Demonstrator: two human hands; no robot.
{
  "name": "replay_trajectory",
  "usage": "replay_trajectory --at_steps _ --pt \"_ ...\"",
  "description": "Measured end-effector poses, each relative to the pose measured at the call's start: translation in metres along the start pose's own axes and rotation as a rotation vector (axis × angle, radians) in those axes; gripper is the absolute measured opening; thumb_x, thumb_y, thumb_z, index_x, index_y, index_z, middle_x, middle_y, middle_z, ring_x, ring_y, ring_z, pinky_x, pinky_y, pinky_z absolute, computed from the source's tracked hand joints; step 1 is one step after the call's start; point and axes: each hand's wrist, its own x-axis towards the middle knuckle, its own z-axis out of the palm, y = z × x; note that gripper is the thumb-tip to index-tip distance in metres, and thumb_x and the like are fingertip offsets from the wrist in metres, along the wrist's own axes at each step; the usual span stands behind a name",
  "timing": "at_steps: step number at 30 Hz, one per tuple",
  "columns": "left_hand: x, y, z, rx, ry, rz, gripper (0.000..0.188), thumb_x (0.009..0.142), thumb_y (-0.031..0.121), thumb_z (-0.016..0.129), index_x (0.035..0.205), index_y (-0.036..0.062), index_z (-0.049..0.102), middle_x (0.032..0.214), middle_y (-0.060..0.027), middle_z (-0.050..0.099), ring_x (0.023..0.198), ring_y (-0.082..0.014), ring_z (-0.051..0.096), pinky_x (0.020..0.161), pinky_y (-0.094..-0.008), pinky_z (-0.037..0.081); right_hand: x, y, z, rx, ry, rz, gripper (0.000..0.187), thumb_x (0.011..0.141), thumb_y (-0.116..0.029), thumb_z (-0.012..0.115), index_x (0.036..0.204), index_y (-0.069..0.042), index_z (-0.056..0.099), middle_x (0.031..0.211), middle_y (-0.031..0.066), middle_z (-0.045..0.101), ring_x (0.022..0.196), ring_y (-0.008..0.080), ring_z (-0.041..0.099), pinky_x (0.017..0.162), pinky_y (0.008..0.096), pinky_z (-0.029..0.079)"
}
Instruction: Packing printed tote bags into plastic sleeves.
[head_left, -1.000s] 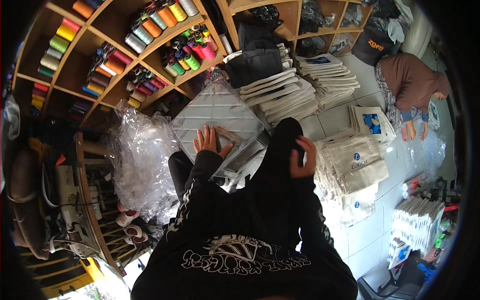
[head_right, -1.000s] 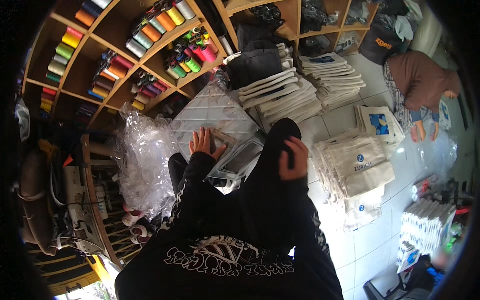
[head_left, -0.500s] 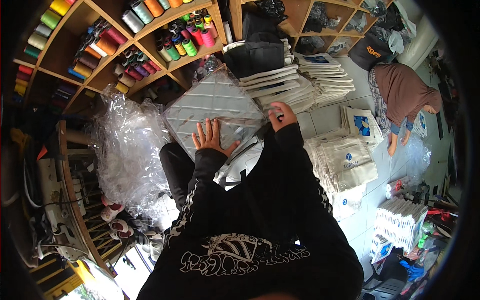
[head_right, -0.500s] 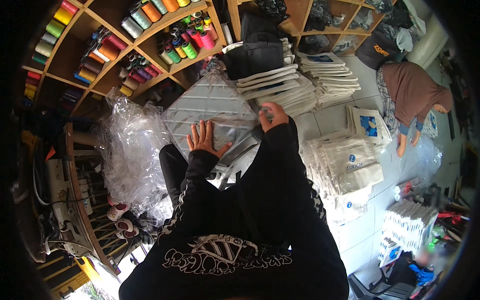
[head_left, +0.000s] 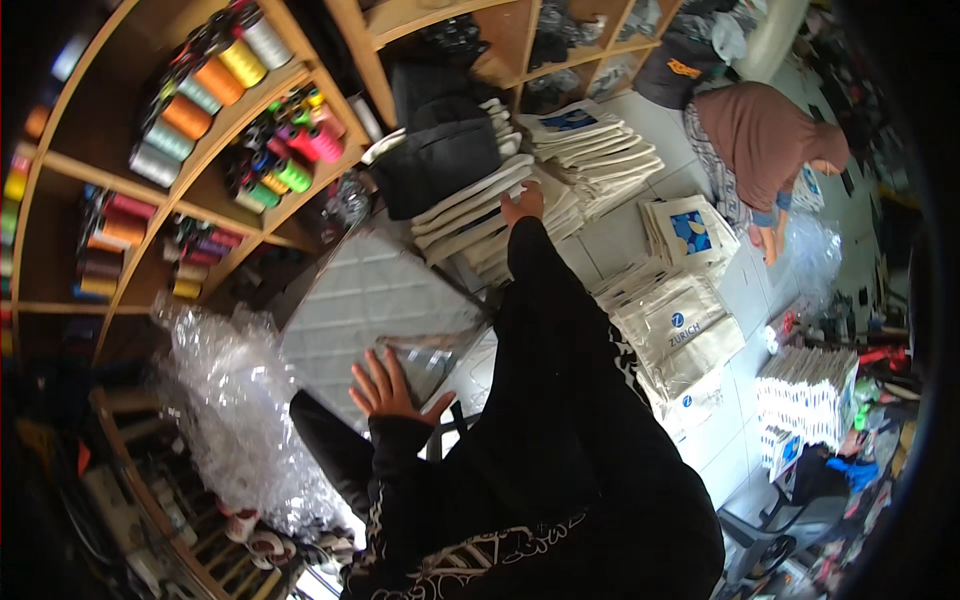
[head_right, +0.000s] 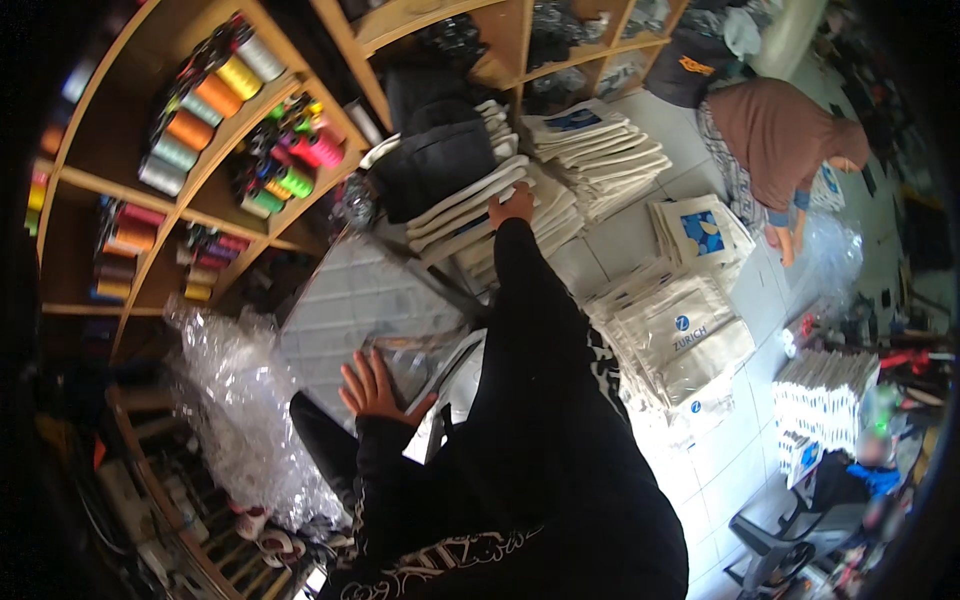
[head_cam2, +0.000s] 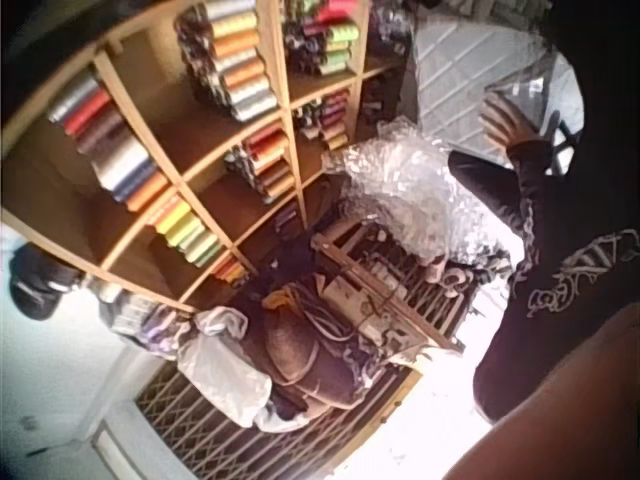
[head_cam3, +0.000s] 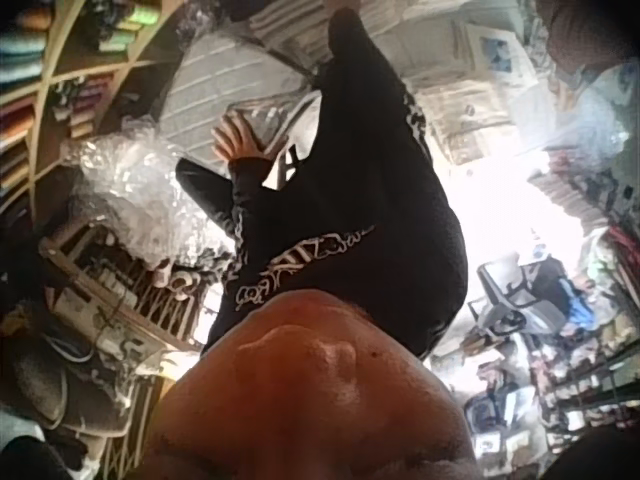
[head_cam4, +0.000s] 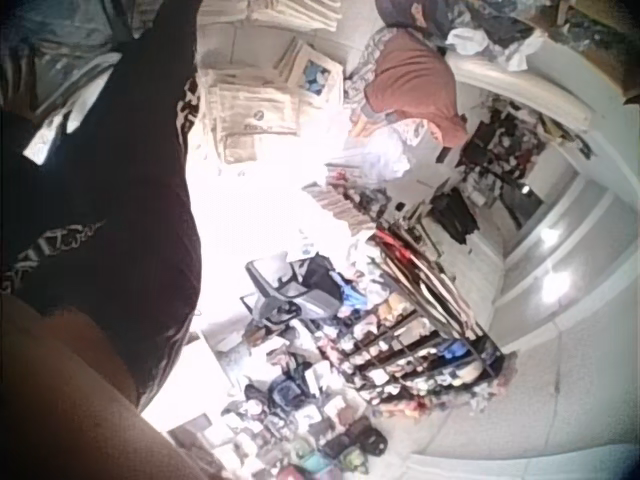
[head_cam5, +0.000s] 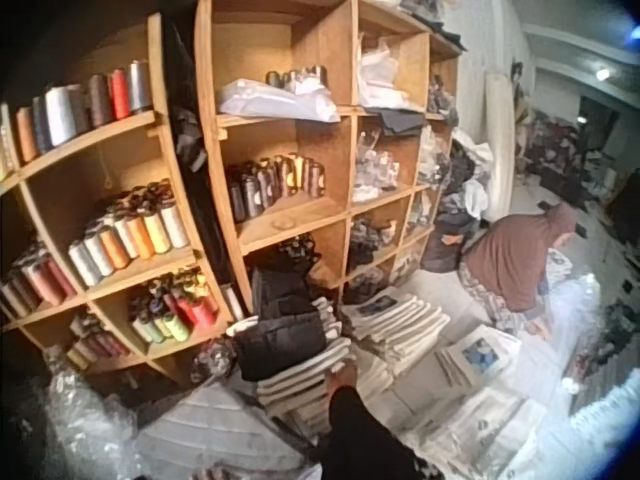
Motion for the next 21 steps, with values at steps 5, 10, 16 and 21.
replay_trajectory --at_steps 5,10,16,21 --pt "0.005 0.006 -0.005 0.085 -0.102 0.005 0.118 0.054 0.067 0.062 0.138 0.0025 0.008 0.142 -0.0216 0.007 0.130 -0.0429 0.001 0.100 -0.0569 0.005 0.068 0.012 -0.034 -0.135 0.478 -0.091 0.047 0.072 -0.017 0.062 0.110 -0.004 0.040 0.112 0.0193 0.040 0.102 0.0387 0.042 0.085 0.0455 0.038" --pt "0.015 0.011 -0.005 0.181 -0.159 0.037 0.123 0.052 0.078 0.053 0.135 -0.0034 0.012 0.141 -0.0249 0.008 0.128 -0.0471 0.004 0.099 -0.0595 0.006 0.161 0.068 -0.087 -0.108 0.661 -0.187 0.044 0.066 -0.013 0.063 0.103 0.002 0.045 0.099 0.0229 0.053 0.090 0.0396 0.053 0.078 0.0430 0.043" --pt "0.020 -0.001 -0.005 0.240 -0.305 0.048 0.131 0.047 0.084 0.049 0.134 -0.0066 0.009 0.139 -0.0297 0.005 0.127 -0.0495 0.001 0.098 -0.0613 0.004 0.228 0.090 -0.087 0.016 0.510 -0.155 0.051 0.067 -0.020 0.067 0.105 0.008 0.048 0.087 0.0236 0.061 0.087 0.0362 0.059 0.076 0.0396 0.047" --pt "0.005 -0.045 0.040 0.669 -0.230 0.203 0.135 0.043 0.077 0.059 0.136 -0.0008 -0.002 0.139 -0.0296 -0.006 0.125 -0.0512 -0.008 0.096 -0.0640 0.000 0.287 0.091 -0.068 0.078 0.483 -0.149 0.054 0.067 -0.026 0.067 0.104 0.008 0.049 0.090 0.0215 0.061 0.088 0.0327 0.059 0.076 0.0367 0.046"
